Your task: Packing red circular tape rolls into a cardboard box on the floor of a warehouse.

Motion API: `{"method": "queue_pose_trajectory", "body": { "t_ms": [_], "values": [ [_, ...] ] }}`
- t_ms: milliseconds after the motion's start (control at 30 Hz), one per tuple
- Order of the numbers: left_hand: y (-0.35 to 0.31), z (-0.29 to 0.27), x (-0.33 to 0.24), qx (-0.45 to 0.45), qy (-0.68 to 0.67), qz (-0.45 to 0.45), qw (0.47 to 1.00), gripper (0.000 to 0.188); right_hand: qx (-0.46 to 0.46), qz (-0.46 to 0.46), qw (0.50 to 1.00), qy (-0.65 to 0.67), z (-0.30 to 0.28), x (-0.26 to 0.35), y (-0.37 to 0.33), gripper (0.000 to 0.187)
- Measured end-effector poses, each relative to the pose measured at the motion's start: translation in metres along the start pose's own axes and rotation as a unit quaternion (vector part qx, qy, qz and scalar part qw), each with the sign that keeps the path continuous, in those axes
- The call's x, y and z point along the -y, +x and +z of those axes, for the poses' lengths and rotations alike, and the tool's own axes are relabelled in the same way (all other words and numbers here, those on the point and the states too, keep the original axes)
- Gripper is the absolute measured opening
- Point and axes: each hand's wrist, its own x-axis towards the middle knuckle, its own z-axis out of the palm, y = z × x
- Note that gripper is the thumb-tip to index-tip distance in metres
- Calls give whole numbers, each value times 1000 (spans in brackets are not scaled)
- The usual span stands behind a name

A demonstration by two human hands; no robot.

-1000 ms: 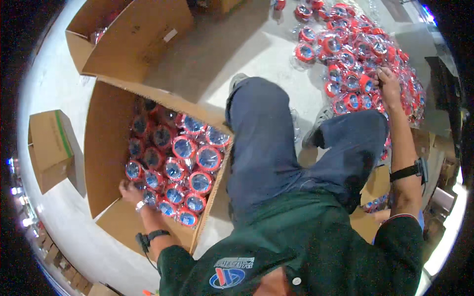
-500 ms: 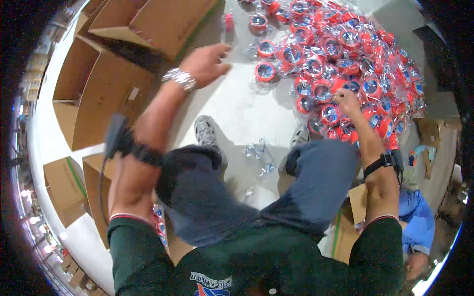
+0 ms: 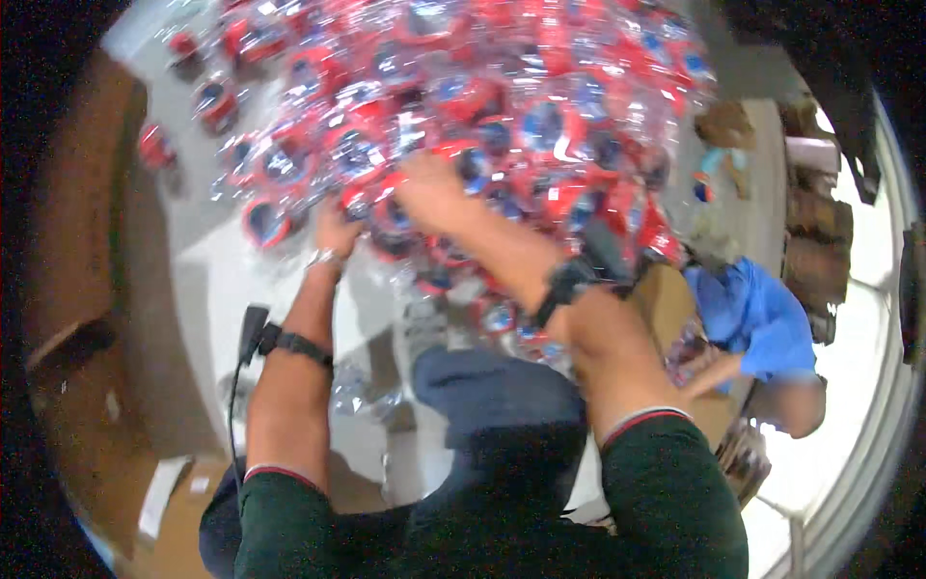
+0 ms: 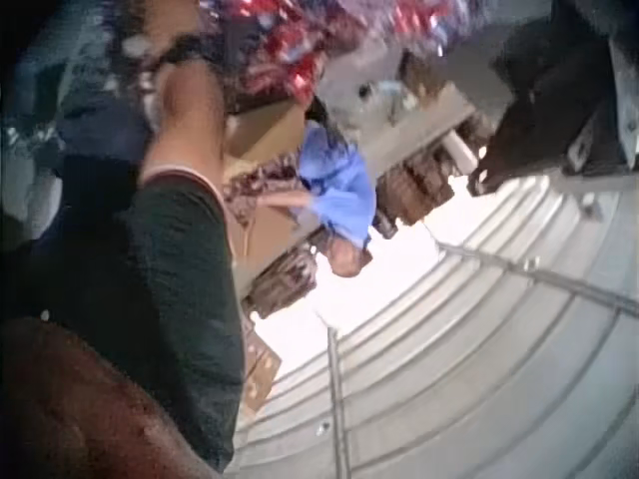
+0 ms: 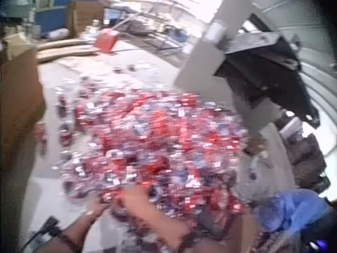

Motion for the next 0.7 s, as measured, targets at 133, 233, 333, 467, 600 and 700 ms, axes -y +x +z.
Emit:
{"method": "queue_pose_trajectory", "body": {
  "t_ms": [133,233,333,467,600,700],
  "values": [
    [-16,22,-45,-16,105,-159,982,58,-22,-44,999,-22,-17,-16,-35,15],
    [-24,20,-30,-38,243,-49,968,55,-85,-94,992,9,-5,-10,-56,14],
    [-45,39,-71,-17,183,-115,976,46,-57,-50,996,44,-13,-1,-85,13],
    [-67,-1,-102,-36,-136,-204,969,28,-201,-7,900,387,-44,-23,-130,14],
    [-111,-123,-178,-116,-429,-191,875,40,-208,140,868,428,-117,-6,-153,16],
    [-160,-166,-273,-117,-464,-51,877,41,-191,58,892,406,-178,43,-165,15]
  ]
}}
